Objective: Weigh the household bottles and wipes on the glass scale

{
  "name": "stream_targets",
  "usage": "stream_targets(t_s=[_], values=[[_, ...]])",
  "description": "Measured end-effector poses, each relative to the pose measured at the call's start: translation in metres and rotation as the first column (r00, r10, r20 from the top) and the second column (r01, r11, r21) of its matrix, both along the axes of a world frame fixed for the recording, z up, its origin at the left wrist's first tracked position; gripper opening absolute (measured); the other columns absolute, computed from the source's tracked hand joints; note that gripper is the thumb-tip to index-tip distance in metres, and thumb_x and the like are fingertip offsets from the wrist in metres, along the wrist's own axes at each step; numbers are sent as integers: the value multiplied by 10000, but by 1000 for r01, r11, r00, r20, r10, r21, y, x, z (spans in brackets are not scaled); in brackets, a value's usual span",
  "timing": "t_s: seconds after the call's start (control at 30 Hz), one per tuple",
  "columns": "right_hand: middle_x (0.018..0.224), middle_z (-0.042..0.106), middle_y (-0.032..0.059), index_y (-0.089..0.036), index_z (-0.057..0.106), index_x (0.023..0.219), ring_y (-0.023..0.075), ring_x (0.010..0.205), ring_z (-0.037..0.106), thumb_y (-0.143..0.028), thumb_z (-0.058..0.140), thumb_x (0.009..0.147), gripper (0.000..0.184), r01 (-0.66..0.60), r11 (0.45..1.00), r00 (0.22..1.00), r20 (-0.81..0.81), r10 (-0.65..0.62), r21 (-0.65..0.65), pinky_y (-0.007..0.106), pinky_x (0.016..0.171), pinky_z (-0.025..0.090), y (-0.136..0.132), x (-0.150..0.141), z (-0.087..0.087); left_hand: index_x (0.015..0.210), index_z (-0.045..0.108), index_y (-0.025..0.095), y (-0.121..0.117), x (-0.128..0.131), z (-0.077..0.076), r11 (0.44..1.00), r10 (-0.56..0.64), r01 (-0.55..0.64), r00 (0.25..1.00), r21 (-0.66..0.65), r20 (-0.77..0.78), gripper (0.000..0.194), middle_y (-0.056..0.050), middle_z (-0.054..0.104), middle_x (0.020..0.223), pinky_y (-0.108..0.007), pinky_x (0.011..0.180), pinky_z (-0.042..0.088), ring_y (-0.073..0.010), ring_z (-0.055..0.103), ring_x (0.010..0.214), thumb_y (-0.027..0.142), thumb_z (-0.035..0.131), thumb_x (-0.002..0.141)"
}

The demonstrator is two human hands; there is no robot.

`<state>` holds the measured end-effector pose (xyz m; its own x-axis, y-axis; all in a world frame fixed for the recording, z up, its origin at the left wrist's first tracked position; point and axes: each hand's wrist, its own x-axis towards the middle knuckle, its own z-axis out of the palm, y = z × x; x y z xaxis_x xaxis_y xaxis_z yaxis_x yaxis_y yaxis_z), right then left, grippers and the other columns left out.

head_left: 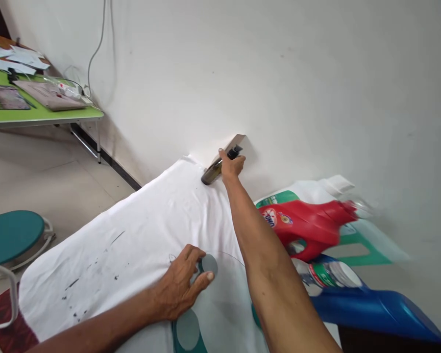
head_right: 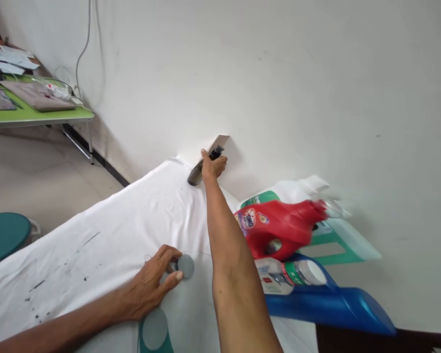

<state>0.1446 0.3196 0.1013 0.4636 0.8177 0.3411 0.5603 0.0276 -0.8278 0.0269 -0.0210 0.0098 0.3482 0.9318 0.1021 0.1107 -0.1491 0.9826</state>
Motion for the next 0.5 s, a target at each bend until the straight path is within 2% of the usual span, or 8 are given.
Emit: stream_targets(t_s=[0.13, 0.27, 0.4, 0.5], values=[[1383, 648, 258, -158, 538, 1227, 385, 1410, 591, -327, 675, 887, 404, 51, 999, 997, -56, -51, -3, 576, 1253, 401, 15, -10, -2, 1392, 539, 189, 0, -1, 3, 1000, -17, 17, 1000, 4, -5, 459, -136, 580, 1332, -496, 1055, 532, -259, 638, 1100, 543, 433, 1119], [1302, 699, 183, -201, 561, 1173, 332, 1354, 635, -309, 642, 888, 315, 58, 997, 994, -95, -53, 49, 530, 1224, 455, -2, -1, -4, 1377, 547, 191, 1, -3, 3, 999, -11, 12, 1000, 42, -20, 452, -137, 593, 1303, -483, 1048, 547, -259, 646, 1092, 548, 427, 1128], [1200, 730, 129, -204, 591, 1068, 294, 1214, 689, -335, 646, 882, 235, 33, 994, 992, -126, -20, 100, 521, 1172, 502, -50, 19, 5, 1347, 571, 184, 4, -4, -1, 996, 10, -6, 999, 87, -50, 483, -132, 602, 1253, -488, 1016, 568, -269, 667, 1082, 585, 419, 1125], [1099, 751, 77, -223, 633, 979, 247, 1085, 708, -389, 658, 889, 191, -55, 985, 988, -134, 77, 163, 470, 1098, 559, -109, 41, 19, 1313, 580, 177, 6, -5, -6, 992, 7, 0, 999, 126, -53, 503, -144, 601, 1255, -505, 1015, 579, -283, 674, 1090, 613, 436, 1107]])
